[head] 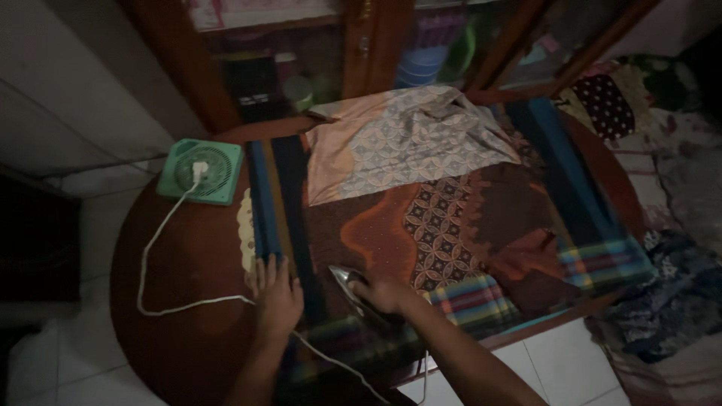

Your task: The person irons a patterned cloth on a round table using an electric iron. They repeatedly smooth the fabric, adjust its position, and flip it over to iron the other side.

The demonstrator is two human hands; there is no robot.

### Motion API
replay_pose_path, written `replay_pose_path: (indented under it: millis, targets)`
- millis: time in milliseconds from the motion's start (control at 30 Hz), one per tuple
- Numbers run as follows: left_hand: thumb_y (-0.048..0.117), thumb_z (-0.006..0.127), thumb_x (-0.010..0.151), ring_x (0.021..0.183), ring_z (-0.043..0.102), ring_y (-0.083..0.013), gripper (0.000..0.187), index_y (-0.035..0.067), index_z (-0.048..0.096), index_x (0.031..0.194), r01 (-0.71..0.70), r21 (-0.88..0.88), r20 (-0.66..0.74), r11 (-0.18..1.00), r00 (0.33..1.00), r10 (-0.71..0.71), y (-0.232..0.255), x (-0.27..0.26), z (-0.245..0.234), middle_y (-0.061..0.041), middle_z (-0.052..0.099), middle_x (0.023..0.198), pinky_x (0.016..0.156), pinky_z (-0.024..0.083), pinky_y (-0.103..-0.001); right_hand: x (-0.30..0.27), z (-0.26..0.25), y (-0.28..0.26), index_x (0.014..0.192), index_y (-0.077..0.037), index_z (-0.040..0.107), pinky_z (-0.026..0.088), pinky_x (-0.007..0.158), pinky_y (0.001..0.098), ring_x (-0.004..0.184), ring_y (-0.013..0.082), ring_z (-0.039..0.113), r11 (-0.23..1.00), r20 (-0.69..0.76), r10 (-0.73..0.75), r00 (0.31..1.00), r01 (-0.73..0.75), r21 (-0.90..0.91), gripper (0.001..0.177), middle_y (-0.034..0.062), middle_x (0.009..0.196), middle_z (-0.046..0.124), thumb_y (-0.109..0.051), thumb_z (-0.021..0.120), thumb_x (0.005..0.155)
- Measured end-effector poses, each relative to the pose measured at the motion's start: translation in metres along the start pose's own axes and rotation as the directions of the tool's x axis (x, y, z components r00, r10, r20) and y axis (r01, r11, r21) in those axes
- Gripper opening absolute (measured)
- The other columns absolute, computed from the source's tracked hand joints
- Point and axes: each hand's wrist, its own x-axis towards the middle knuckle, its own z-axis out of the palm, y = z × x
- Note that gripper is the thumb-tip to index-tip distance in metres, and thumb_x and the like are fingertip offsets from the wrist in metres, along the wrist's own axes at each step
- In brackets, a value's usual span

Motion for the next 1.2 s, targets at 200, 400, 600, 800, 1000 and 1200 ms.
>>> replay_pose_path:
  millis: [200,400,600,800,1000,1200]
  targets:
    - [0.032,0.049,0.1,0.155,0.017,-0.0354,0.062,0.007,0.037,0.156,-0.23,0.087,0.205,0.969,0.956,0.209,0.052,0.016,0.012,-0.017,0.028,0.166,0.125,0.009,-0.056,-0.027,-0.006,0.022,0.145,-0.015,0.054,0.049,0.1,0.0495,0.116,0.0422,0.065,0.95,-0.127,0.311,0.942,-0.309,0.031,0.066,0.0247,0.12,0.068,-0.058,0.044,0.094]
    - [0.058,0.047,0.098,0.155,0.004,-0.0355,0.083,0.007,0.022,0.159,-0.333,0.107,0.407,0.937,0.875,0.264,0.083,0.012,0.011,-0.019,0.009,0.168,0.124,0.003,-0.054,-0.034,-0.013,0.064,0.127,-0.002,0.065,0.05,0.101,0.0498,0.116,0.0432,0.065,0.826,-0.315,0.559,0.767,-0.48,0.296,0.066,0.0275,0.12,0.07,-0.058,0.05,0.096]
    - [0.063,0.043,0.098,0.157,0.001,-0.0363,0.085,0.011,0.02,0.161,-0.319,0.186,0.424,0.929,0.879,0.217,0.088,0.008,0.002,-0.017,0.006,0.17,0.125,0.003,-0.055,-0.04,-0.024,0.117,0.122,0.001,0.067,0.055,0.096,0.0487,0.107,0.0404,0.074,0.682,-0.342,0.723,0.601,-0.541,0.492,0.067,0.0272,0.108,0.076,-0.06,0.049,0.098]
    - [0.064,0.044,0.096,0.156,-0.001,-0.0354,0.09,0.013,0.017,0.164,-0.287,0.185,0.463,0.94,0.869,0.174,0.091,0.012,0.004,-0.016,0.003,0.173,0.124,0.002,-0.055,-0.04,-0.035,0.166,0.125,-0.001,0.069,0.053,0.096,0.0514,0.112,0.0444,0.068,0.716,-0.527,0.697,0.487,-0.508,0.478,0.065,0.031,0.114,0.072,-0.058,0.05,0.099]
    - [0.066,0.044,0.097,0.157,-0.003,-0.038,0.089,0.012,0.016,0.162,-0.282,0.193,0.495,0.94,0.855,0.155,0.086,0.014,0.01,-0.017,0.002,0.17,0.124,0.0,-0.057,-0.045,-0.058,0.213,0.117,0.0,0.071,0.049,0.097,0.0518,0.115,0.0455,0.065,0.511,-0.402,0.857,0.322,-0.635,0.58,0.072,0.0279,0.117,0.069,-0.066,0.049,0.097]
    - [0.066,0.045,0.095,0.156,-0.001,-0.0389,0.088,0.013,0.019,0.161,-0.271,0.173,0.471,0.947,0.867,0.162,0.085,0.014,0.015,-0.017,0.005,0.17,0.123,0.001,-0.058,-0.033,-0.072,0.262,0.096,0.013,0.074,0.054,0.081,0.051,0.097,0.0448,0.069,0.634,-0.581,0.763,0.283,-0.501,0.589,0.079,0.0321,0.092,0.072,-0.064,0.054,0.102]
